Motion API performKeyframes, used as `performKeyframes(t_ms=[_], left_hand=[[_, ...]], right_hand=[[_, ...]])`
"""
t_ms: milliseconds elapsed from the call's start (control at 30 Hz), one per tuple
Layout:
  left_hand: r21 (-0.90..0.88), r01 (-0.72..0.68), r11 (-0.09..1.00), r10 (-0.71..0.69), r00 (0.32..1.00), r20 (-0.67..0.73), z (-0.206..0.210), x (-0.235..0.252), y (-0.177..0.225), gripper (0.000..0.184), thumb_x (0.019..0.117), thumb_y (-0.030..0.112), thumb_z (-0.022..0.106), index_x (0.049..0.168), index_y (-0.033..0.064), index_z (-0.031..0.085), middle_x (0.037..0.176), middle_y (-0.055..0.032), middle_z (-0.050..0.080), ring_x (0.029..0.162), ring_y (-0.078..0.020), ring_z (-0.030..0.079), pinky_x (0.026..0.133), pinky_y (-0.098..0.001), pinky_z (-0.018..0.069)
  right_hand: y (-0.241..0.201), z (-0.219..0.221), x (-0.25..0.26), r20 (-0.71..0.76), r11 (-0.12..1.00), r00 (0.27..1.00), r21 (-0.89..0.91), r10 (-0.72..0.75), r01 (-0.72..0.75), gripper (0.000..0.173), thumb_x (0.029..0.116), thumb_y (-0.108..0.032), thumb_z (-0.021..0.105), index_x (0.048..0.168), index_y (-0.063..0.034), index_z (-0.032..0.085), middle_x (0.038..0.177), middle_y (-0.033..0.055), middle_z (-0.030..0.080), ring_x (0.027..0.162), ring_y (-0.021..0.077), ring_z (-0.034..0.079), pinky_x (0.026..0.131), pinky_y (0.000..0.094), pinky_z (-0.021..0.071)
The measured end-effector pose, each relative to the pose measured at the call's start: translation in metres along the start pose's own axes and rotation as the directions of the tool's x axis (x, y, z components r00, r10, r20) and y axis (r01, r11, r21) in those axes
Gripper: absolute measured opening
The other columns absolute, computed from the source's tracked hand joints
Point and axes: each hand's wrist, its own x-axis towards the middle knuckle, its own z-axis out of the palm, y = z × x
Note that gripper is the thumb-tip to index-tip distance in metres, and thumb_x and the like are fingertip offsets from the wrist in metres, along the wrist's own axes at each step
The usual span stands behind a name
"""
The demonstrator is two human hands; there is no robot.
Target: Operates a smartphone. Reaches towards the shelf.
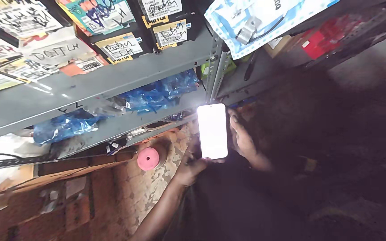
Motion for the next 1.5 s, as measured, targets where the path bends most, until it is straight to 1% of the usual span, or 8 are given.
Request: performKeyframes(t_ms=[300, 500, 733, 900, 1067, 1200, 1433, 1500], left_hand=[[0.027, 0.044, 0.999, -0.045, 0.998, 0.038, -0.001, -0.001, 0.000, 0.069, 0.0894, 0.000, 0.064, 0.152, 0.0186, 0.040, 0.132, -0.0042, 0.065, 0.111, -0.0207, 0.070, 0.093, -0.0459, 0.0610], [0.042, 0.057, 0.997, -0.058, 0.998, 0.034, -0.001, -0.003, 0.005, 0.067, 0.0897, 0.002, 0.064, 0.151, 0.0185, 0.041, 0.130, -0.0030, 0.066, 0.111, -0.0196, 0.070, 0.093, -0.0449, 0.0611], [-0.021, 0.066, 0.998, -0.066, 0.997, -0.025, 0.002, -0.001, 0.005, 0.069, 0.0879, 0.007, 0.068, 0.151, 0.0224, 0.043, 0.129, -0.0031, 0.067, 0.105, -0.0179, 0.071, 0.089, -0.0407, 0.0623], [-0.012, 0.020, 1.000, -0.020, 0.999, -0.030, 0.012, 0.013, 0.017, 0.063, 0.0912, 0.009, 0.066, 0.149, 0.0246, 0.045, 0.128, 0.0024, 0.067, 0.105, -0.0120, 0.071, 0.088, -0.0345, 0.0622], [0.011, -0.011, 1.000, 0.012, 0.995, -0.098, 0.018, 0.032, 0.020, 0.064, 0.0916, 0.009, 0.066, 0.150, 0.0224, 0.044, 0.130, 0.0015, 0.067, 0.108, -0.0130, 0.070, 0.091, -0.0358, 0.0618], [0.059, -0.026, 0.998, 0.035, 0.985, -0.167, 0.024, 0.050, 0.022, 0.063, 0.0916, 0.012, 0.068, 0.149, 0.0251, 0.046, 0.128, 0.0045, 0.068, 0.106, -0.0099, 0.071, 0.089, -0.0322, 0.0618], [0.072, -0.078, 0.994, 0.090, 0.979, -0.184, 0.027, 0.080, 0.008, 0.067, 0.0933, 0.013, 0.065, 0.155, 0.0219, 0.039, 0.137, -0.0021, 0.063, 0.116, -0.0154, 0.067, 0.096, -0.0373, 0.0591], [0.112, -0.057, 0.992, 0.087, 0.957, -0.277, 0.039, 0.085, 0.009, 0.064, 0.0929, 0.015, 0.067, 0.152, 0.0277, 0.045, 0.132, 0.0066, 0.066, 0.111, -0.0063, 0.068, 0.094, -0.0290, 0.0587]], right_hand=[[-0.013, -0.005, 0.007, 0.007, 0.977, 0.997, -0.199, -0.080, 0.080, 0.051, 0.1069, -0.040, 0.042, 0.152, -0.0159, 0.049, 0.145, 0.0040, 0.057, 0.124, 0.0128, 0.059, 0.102, 0.0344, 0.0522], [-0.016, -0.001, 0.002, 0.039, 0.986, 0.993, -0.115, -0.114, 0.118, 0.059, 0.0931, -0.010, 0.056, 0.152, -0.0127, 0.047, 0.129, 0.0095, 0.065, 0.107, 0.0162, 0.067, 0.090, 0.0318, 0.0588], [-0.016, -0.001, 0.004, 0.114, 0.994, 0.993, -0.093, -0.042, 0.053, 0.079, 0.0846, -0.011, 0.061, 0.159, -0.0194, 0.036, 0.131, 0.0073, 0.064, 0.109, 0.0141, 0.067, 0.090, 0.0317, 0.0592], [-0.022, -0.009, 0.026, 0.197, 0.994, 0.978, -0.069, -0.072, 0.088, 0.080, 0.0875, -0.012, 0.064, 0.160, -0.0079, 0.030, 0.144, 0.0142, 0.055, 0.122, 0.0178, 0.063, 0.101, 0.0331, 0.0561], [-0.018, -0.013, 0.057, 0.187, 0.994, 0.978, -0.046, -0.090, 0.100, 0.069, 0.0911, -0.016, 0.064, 0.155, -0.0110, 0.040, 0.136, 0.0109, 0.061, 0.116, 0.0168, 0.065, 0.097, 0.0327, 0.0577], [-0.023, -0.014, 0.088, 0.186, 0.983, 0.967, -0.033, -0.173, 0.182, 0.059, 0.0977, -0.022, 0.059, 0.145, 0.0091, 0.043, 0.136, 0.0151, 0.058, 0.121, 0.0109, 0.060, 0.102, 0.0261, 0.0529], [-0.020, -0.034, 0.120, 0.226, 0.984, 0.965, -0.088, -0.133, 0.157, 0.052, 0.1004, -0.020, 0.055, 0.142, 0.0095, 0.047, 0.137, 0.0165, 0.058, 0.125, 0.0107, 0.058, 0.105, 0.0245, 0.0501], [-0.015, -0.040, 0.127, 0.233, 0.983, 0.969, -0.143, -0.077, 0.113, 0.056, 0.1017, -0.030, 0.054, 0.142, 0.0088, 0.048, 0.136, 0.0160, 0.060, 0.125, 0.0085, 0.058, 0.105, 0.0238, 0.0490]])
